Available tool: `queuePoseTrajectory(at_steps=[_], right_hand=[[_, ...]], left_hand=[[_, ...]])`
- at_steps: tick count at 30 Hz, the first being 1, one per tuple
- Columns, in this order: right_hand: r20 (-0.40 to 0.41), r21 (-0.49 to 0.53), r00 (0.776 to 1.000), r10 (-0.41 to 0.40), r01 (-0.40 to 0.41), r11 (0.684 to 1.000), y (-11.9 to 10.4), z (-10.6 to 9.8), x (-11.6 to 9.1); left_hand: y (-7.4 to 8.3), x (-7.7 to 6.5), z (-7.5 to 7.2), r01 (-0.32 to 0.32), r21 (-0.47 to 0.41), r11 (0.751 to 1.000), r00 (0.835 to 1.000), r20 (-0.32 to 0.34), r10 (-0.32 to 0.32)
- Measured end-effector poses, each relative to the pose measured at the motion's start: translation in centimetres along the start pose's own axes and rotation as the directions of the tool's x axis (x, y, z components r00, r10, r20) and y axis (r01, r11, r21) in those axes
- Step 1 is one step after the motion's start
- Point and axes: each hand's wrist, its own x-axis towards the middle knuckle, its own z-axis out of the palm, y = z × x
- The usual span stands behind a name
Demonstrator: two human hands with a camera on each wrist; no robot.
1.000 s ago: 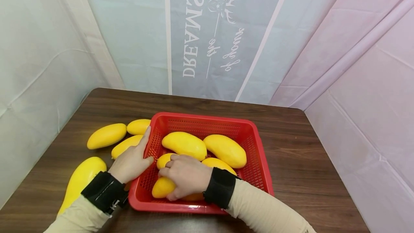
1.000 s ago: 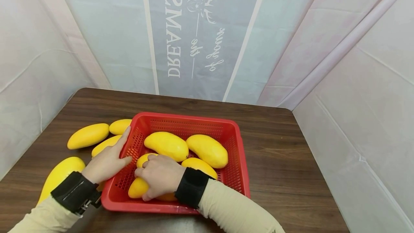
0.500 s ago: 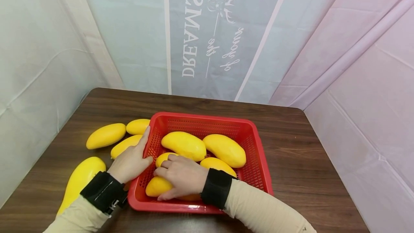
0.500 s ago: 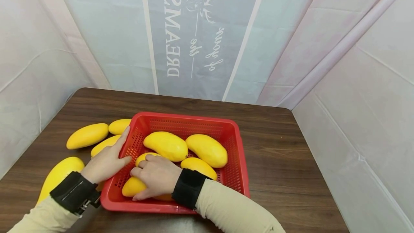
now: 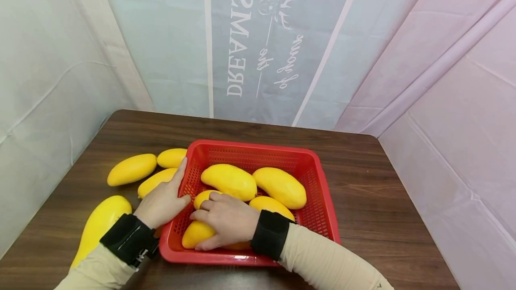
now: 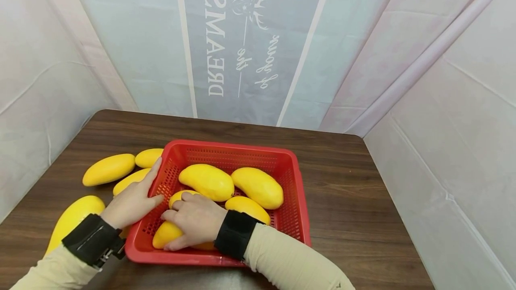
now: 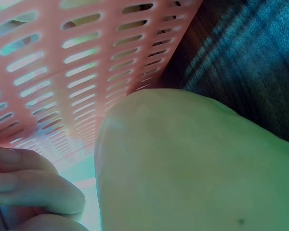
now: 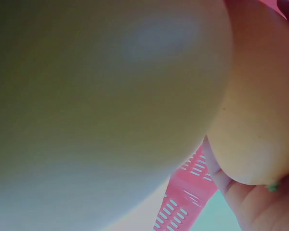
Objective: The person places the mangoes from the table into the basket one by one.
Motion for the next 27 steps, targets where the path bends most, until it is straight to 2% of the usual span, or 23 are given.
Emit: queuePoseTrajectory(at_steps=[17, 27], right_hand=[[0.009, -0.012, 1.000, 0.019, -0.019, 1.000, 0.1, -0.8, -0.2], [0.039, 0.056, 0.989, 0.142, -0.144, 0.988, 1.7, -3.0, -1.6]], left_hand=[[-0.2, 0.0, 0.0, -0.008, -0.006, 1.000, 1.000, -0.002, 0.008], [-0.3, 0.1, -0.1, 0.004, -0.024, 1.000, 1.000, 0.018, -0.003]])
